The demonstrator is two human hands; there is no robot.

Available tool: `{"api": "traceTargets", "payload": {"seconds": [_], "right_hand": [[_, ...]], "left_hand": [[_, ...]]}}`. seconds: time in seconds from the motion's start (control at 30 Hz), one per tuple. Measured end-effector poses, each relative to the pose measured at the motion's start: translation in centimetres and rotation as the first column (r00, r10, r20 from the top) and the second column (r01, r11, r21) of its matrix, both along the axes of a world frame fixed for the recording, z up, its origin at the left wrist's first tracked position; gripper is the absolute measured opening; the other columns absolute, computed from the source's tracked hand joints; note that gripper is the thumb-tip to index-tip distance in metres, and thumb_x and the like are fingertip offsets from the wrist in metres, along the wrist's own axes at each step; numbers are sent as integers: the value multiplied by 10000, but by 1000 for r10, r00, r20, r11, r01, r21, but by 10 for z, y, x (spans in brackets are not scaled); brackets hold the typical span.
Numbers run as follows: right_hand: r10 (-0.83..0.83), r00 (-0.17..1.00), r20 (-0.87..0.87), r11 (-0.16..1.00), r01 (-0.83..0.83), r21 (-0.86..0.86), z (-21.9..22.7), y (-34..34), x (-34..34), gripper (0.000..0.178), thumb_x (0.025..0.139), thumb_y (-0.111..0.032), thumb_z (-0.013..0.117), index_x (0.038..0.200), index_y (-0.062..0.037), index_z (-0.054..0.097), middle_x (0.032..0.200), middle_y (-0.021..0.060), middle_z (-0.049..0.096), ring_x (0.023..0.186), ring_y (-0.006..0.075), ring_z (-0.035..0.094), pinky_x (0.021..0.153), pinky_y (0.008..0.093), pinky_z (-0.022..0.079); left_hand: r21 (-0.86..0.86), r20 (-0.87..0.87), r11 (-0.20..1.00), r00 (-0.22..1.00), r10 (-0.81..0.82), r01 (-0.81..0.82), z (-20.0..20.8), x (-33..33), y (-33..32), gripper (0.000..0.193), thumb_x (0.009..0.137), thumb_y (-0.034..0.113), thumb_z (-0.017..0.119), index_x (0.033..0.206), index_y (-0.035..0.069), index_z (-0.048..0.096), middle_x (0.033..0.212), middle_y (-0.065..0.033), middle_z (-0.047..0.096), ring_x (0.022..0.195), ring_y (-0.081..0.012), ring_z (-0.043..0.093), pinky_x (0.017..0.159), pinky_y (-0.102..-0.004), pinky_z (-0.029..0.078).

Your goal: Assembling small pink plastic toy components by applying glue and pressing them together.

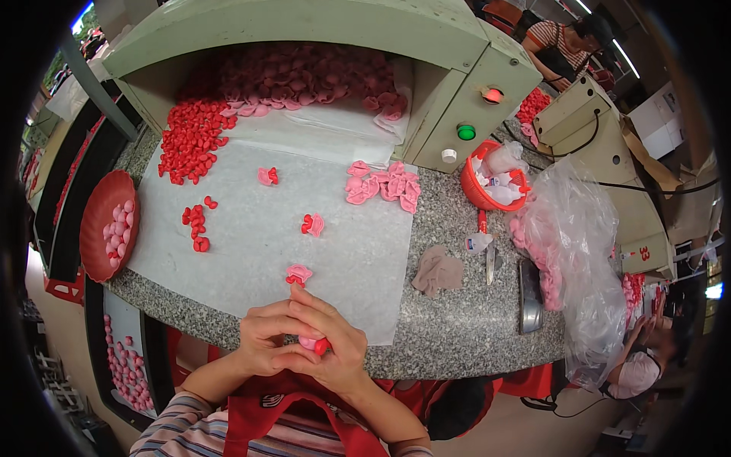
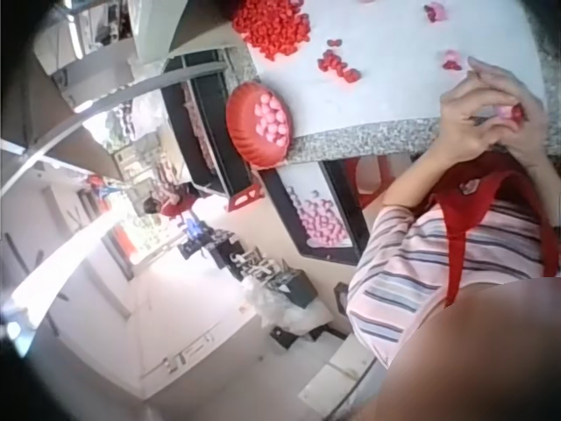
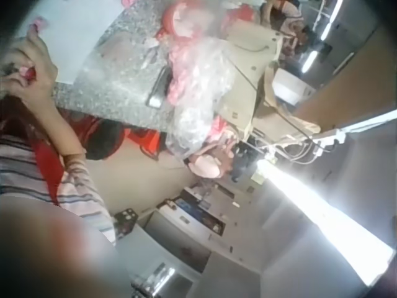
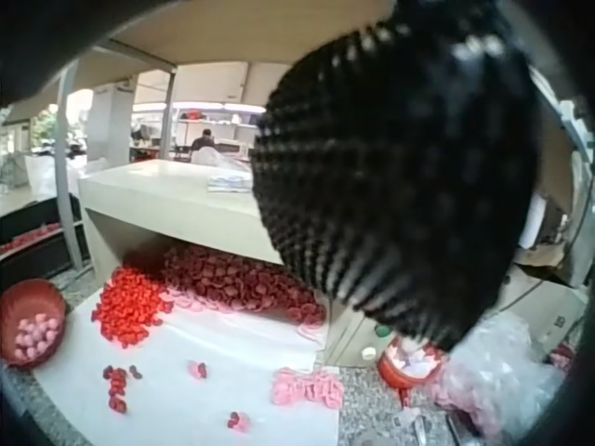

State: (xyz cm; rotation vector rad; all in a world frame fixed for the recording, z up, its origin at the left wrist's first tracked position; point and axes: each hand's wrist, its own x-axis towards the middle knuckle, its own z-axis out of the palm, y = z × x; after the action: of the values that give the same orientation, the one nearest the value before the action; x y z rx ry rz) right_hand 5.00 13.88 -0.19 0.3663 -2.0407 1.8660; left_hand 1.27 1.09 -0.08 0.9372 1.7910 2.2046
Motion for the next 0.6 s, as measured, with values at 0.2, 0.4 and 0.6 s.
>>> {"api": "traceTargets", "payload": {"seconds": [0.2, 0.4, 0.6], "right_hand": [[-12, 1000, -25, 1000, 13, 24, 0, 0, -1, 619, 661, -284, 768, 1107, 55, 505, 1155, 276, 516, 1023, 345, 565, 858, 394, 479], [-189, 970, 153, 970, 161, 182, 22, -11, 6, 616, 624, -227, 809, 1101, 39, 524, 1128, 226, 555, 997, 281, 588, 830, 337, 487], [-312, 943, 117, 930, 278, 241, 23, -16, 7, 660, 590, -197, 829, 1120, 47, 520, 1123, 178, 573, 984, 238, 594, 822, 313, 485]], "left_hand": [[49, 7, 998, 999, 34, -34, 1, 2, 3, 227, 660, -17, 724, 874, -8, 647, 895, -126, 611, 781, -182, 599, 696, -283, 480], [209, 438, 978, 894, -93, -1, -4, 9, 2, 258, 716, -28, 641, 970, -24, 599, 932, -128, 610, 871, -197, 595, 740, -297, 498], [616, 623, 786, 642, -446, -52, -18, 11, 5, 253, 774, 54, 572, 1017, -18, 556, 944, -137, 604, 889, -194, 584, 833, -326, 456]]}}
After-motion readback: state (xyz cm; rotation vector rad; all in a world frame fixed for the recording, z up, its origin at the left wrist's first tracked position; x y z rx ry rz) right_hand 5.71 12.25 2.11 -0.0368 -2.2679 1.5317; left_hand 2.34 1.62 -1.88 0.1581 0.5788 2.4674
